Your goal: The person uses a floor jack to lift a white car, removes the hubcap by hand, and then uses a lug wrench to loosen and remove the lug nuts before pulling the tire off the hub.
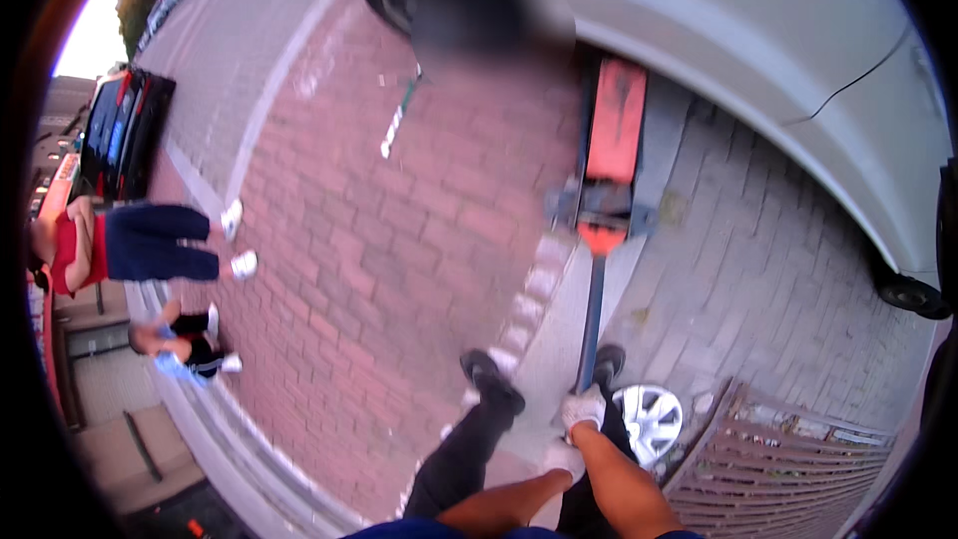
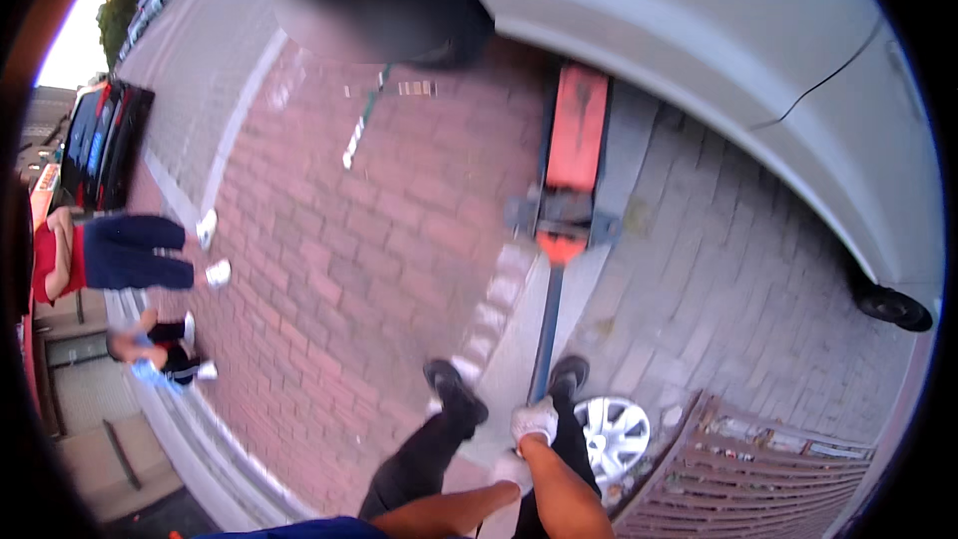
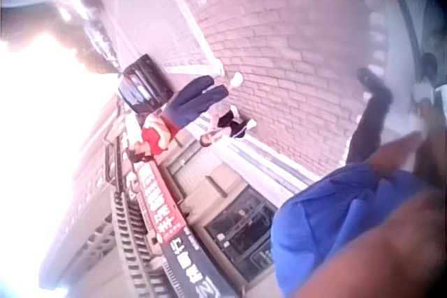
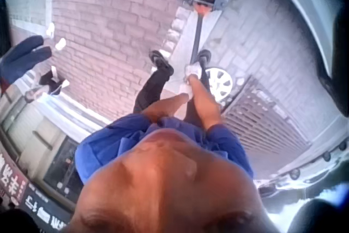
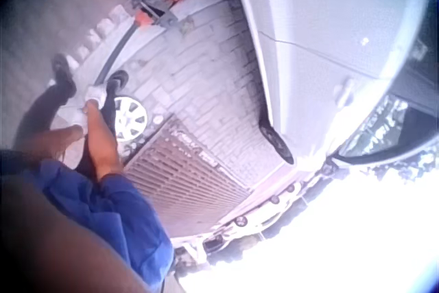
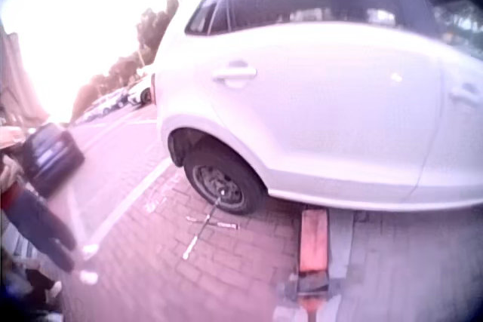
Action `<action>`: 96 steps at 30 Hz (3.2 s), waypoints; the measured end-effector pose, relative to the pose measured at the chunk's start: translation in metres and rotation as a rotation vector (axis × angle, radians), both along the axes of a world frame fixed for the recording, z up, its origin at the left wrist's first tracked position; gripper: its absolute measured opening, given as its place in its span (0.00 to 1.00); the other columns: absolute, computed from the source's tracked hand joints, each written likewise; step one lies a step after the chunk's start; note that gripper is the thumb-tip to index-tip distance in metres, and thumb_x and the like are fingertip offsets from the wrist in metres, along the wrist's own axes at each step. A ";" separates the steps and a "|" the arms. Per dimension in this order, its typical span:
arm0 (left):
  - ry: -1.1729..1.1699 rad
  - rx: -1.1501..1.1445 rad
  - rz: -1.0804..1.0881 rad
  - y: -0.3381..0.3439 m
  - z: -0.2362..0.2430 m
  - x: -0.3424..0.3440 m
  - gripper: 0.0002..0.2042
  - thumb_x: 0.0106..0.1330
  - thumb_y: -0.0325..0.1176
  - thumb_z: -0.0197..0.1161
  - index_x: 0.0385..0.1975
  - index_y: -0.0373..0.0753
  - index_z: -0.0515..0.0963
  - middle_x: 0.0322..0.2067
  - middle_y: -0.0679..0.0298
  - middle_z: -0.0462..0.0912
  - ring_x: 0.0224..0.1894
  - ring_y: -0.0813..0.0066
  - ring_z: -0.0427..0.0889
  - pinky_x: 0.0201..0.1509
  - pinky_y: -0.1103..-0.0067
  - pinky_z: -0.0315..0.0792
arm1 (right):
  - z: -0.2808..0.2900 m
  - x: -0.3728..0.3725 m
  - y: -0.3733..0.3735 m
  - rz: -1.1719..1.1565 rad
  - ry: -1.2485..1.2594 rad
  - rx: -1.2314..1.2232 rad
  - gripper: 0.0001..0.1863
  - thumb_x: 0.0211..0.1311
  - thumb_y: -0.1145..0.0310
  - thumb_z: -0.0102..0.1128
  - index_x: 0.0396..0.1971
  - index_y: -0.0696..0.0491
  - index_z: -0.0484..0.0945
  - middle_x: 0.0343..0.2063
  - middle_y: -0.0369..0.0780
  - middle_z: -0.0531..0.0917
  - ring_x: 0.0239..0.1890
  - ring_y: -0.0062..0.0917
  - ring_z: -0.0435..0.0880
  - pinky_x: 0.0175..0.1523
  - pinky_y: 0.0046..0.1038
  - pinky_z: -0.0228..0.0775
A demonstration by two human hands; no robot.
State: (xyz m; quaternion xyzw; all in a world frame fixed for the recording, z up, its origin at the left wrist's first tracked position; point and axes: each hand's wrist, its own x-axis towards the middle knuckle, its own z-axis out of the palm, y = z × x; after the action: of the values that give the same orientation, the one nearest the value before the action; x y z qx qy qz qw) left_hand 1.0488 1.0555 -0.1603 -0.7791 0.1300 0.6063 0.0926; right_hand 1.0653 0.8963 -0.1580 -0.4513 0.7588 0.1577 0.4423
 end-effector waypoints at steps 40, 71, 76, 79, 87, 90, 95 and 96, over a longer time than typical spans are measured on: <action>-0.076 -0.449 0.980 -0.056 0.208 0.672 0.12 0.69 0.40 0.56 0.46 0.42 0.72 0.26 0.55 0.81 0.20 0.63 0.80 0.21 0.66 0.77 | 0.252 0.195 -0.272 -1.209 -0.583 -0.707 0.25 0.69 0.41 0.48 0.46 0.49 0.74 0.25 0.36 0.79 0.18 0.21 0.73 0.21 0.23 0.64; 0.498 -0.479 0.548 -0.433 -0.178 0.838 0.08 0.67 0.38 0.58 0.30 0.43 0.70 0.19 0.66 0.71 0.15 0.73 0.69 0.18 0.73 0.66 | -0.158 0.672 -0.438 -1.419 -1.511 -0.949 0.41 0.68 0.31 0.38 0.67 0.49 0.64 0.63 0.41 0.70 0.62 0.34 0.69 0.69 0.40 0.54; 1.013 -0.638 0.777 -0.396 -0.245 0.839 0.17 0.74 0.45 0.54 0.51 0.39 0.74 0.45 0.58 0.79 0.46 0.69 0.80 0.52 0.65 0.77 | -0.063 0.830 -0.416 0.175 -0.290 -1.078 0.33 0.70 0.42 0.42 0.59 0.56 0.69 0.56 0.45 0.74 0.57 0.36 0.73 0.64 0.39 0.60; 1.190 -0.565 0.829 -0.398 -0.248 0.843 0.16 0.73 0.45 0.54 0.49 0.39 0.74 0.43 0.59 0.78 0.44 0.69 0.79 0.49 0.66 0.76 | -0.110 0.907 -0.402 1.456 -0.335 -0.283 0.28 0.67 0.46 0.47 0.51 0.56 0.76 0.49 0.46 0.80 0.50 0.38 0.79 0.57 0.40 0.68; 1.005 -0.415 0.650 -0.460 -0.220 0.844 0.14 0.72 0.44 0.56 0.45 0.40 0.73 0.37 0.61 0.76 0.38 0.70 0.77 0.42 0.68 0.73 | 0.032 0.822 -0.408 1.086 -0.175 -0.543 0.20 0.62 0.53 0.54 0.35 0.55 0.86 0.34 0.49 0.87 0.40 0.43 0.87 0.46 0.41 0.78; 0.949 -0.398 0.632 -0.465 -0.209 0.835 0.13 0.71 0.44 0.56 0.43 0.40 0.73 0.35 0.61 0.76 0.36 0.71 0.76 0.40 0.68 0.72 | 0.080 0.809 -0.388 1.176 -0.223 -0.773 0.12 0.48 0.62 0.61 0.29 0.51 0.88 0.29 0.45 0.87 0.35 0.41 0.87 0.39 0.41 0.79; 0.849 -0.397 0.651 -0.461 -0.210 0.850 0.12 0.70 0.43 0.57 0.40 0.41 0.73 0.32 0.63 0.74 0.32 0.72 0.75 0.36 0.69 0.70 | 0.123 0.808 -0.349 1.334 -0.429 -0.936 0.14 0.49 0.58 0.62 0.29 0.53 0.86 0.26 0.44 0.85 0.30 0.39 0.86 0.35 0.39 0.78; 0.849 -0.401 0.638 -0.463 -0.207 0.844 0.12 0.70 0.43 0.57 0.40 0.41 0.73 0.31 0.63 0.74 0.31 0.72 0.74 0.35 0.70 0.70 | 0.131 0.807 -0.342 1.341 -0.422 -0.926 0.14 0.50 0.58 0.62 0.29 0.53 0.86 0.26 0.44 0.86 0.30 0.38 0.86 0.36 0.38 0.78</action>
State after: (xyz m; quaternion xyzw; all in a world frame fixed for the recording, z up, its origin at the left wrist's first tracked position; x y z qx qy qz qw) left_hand 1.8931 0.5927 -0.3675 -0.4702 0.0267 0.8276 -0.3055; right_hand 1.8726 0.5540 -0.0267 -0.9623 0.2196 -0.0278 0.1579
